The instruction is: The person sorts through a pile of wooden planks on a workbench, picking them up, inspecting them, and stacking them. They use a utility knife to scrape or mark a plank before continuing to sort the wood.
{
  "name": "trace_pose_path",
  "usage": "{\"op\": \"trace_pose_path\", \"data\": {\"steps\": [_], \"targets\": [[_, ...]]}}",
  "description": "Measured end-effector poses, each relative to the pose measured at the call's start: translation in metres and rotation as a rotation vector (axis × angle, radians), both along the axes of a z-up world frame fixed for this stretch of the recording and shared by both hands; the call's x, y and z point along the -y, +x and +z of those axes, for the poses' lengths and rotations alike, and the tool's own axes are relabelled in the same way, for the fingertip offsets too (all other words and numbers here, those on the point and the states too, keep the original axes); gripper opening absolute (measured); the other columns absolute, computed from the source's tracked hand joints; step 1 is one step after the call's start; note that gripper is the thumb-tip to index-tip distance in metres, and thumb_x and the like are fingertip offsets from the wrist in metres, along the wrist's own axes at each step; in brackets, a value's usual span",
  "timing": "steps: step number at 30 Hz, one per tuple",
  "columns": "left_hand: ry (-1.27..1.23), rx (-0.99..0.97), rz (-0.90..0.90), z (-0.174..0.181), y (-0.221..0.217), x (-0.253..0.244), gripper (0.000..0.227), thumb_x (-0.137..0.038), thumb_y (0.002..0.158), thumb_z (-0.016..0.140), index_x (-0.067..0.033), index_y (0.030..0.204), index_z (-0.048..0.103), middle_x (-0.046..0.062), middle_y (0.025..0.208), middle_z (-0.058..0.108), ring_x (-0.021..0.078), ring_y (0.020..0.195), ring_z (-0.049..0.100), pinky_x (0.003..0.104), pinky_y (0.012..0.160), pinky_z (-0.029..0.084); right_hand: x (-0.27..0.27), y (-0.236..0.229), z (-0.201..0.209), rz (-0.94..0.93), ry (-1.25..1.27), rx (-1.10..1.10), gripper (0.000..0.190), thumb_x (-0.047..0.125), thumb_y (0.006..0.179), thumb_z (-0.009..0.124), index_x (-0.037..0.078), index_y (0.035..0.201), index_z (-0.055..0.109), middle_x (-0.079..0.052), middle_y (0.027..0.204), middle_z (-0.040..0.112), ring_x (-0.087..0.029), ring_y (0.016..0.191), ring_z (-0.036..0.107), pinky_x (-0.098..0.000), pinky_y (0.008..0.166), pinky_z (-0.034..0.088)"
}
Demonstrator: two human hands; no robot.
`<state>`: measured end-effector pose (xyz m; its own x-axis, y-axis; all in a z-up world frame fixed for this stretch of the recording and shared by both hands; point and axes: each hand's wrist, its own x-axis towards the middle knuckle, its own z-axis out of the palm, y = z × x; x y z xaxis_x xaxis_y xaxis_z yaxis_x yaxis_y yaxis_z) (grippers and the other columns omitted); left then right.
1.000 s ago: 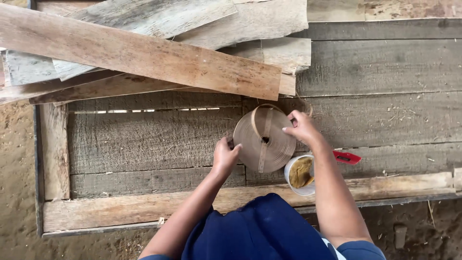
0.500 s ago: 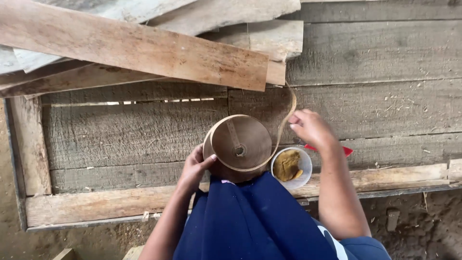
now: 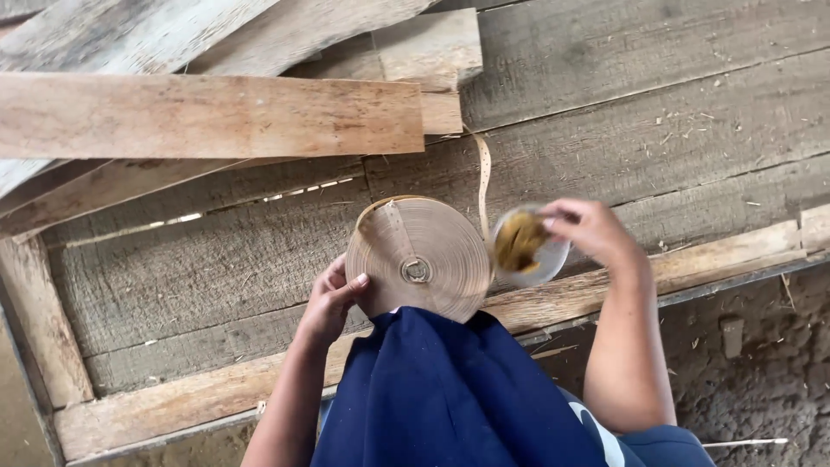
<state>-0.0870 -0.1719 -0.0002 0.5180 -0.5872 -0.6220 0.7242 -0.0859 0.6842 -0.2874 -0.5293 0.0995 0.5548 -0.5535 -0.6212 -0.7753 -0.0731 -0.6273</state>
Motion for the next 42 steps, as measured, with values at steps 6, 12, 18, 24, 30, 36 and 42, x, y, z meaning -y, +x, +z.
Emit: {"op": "trace_pose_path", "data": {"steps": [6,12,18,24,30,36,42], "targets": [[-0.142,-0.01,-0.092,0.018,-0.01,0.041,0.064,-0.003,0.083,0.075,-0.0044,0.144,0.058,0.015,0.119,0.072,0.0271,0.109,0.069,0.046,0.094,0.057,0.056,-0.009,-0.088,-0.521,-0.147,0.244,0.035,0.019,0.087,0.081,0.003,0.117,0.071,-0.012,0.091,0.072,-0.021,0.07,0.074,-0.0391,0.063,0.066],[-0.222,-0.049,-0.187,-0.004,-0.035,0.067,0.065,-0.004,0.082,0.076,-0.0053,0.145,0.059,0.013,0.121,0.073,0.0228,0.111,0.069,0.044,0.095,0.057,0.015,0.009,-0.034,-0.25,-0.143,-0.055,0.063,0.063,0.103,0.056,0.004,0.124,0.067,-0.02,0.093,0.075,-0.035,0.074,0.075,-0.0486,0.063,0.062],[-0.204,-0.055,-0.27,-0.014,-0.05,0.074,0.065,-0.001,0.083,0.076,-0.0053,0.146,0.057,0.011,0.124,0.072,0.021,0.114,0.066,0.041,0.097,0.055,-0.052,0.055,0.11,-0.449,0.817,-0.027,0.08,0.06,0.089,0.048,0.004,0.144,0.06,-0.025,0.13,0.067,-0.034,0.103,0.06,-0.0491,0.11,0.043],[-0.189,-0.05,-0.286,0.001,-0.061,0.109,0.066,-0.001,0.085,0.076,-0.0048,0.147,0.055,0.013,0.123,0.072,0.0233,0.112,0.069,0.039,0.094,0.058,0.006,-0.055,-0.021,0.005,0.319,0.308,0.074,0.024,0.086,0.074,0.001,0.15,0.045,-0.018,0.149,0.053,-0.032,0.137,0.047,-0.0517,0.119,0.033],[-0.455,0.08,-0.678,0.007,-0.117,0.18,0.072,-0.009,0.094,0.063,-0.0076,0.159,0.032,0.005,0.155,0.047,0.0152,0.14,0.043,0.039,0.118,0.04,0.031,-0.054,0.049,-0.402,0.032,-0.091,0.053,0.03,0.091,0.064,0.017,0.142,0.059,-0.005,0.138,0.064,-0.026,0.12,0.06,-0.0352,0.102,0.042],[-0.179,0.345,-1.041,0.02,-0.151,0.231,0.107,-0.039,0.078,0.067,-0.0089,0.163,0.009,0.01,0.173,0.008,0.0302,0.146,0.04,0.033,0.121,0.03,0.081,-0.107,0.011,-0.531,-0.148,-0.04,0.051,0.016,0.096,0.064,0.011,0.146,0.055,-0.006,0.139,0.062,-0.024,0.125,0.057,-0.0359,0.108,0.042],[-0.349,0.446,-0.87,-0.027,-0.131,0.205,0.065,-0.038,0.089,0.066,-0.0214,0.15,0.05,0.015,0.168,0.034,0.0295,0.134,0.058,0.037,0.104,0.051,0.131,-0.145,-0.085,-0.52,-0.227,0.042,0.072,0.018,0.093,0.071,0.016,0.158,0.039,-0.013,0.156,0.043,-0.026,0.135,0.047,-0.0345,0.109,0.038]]}}
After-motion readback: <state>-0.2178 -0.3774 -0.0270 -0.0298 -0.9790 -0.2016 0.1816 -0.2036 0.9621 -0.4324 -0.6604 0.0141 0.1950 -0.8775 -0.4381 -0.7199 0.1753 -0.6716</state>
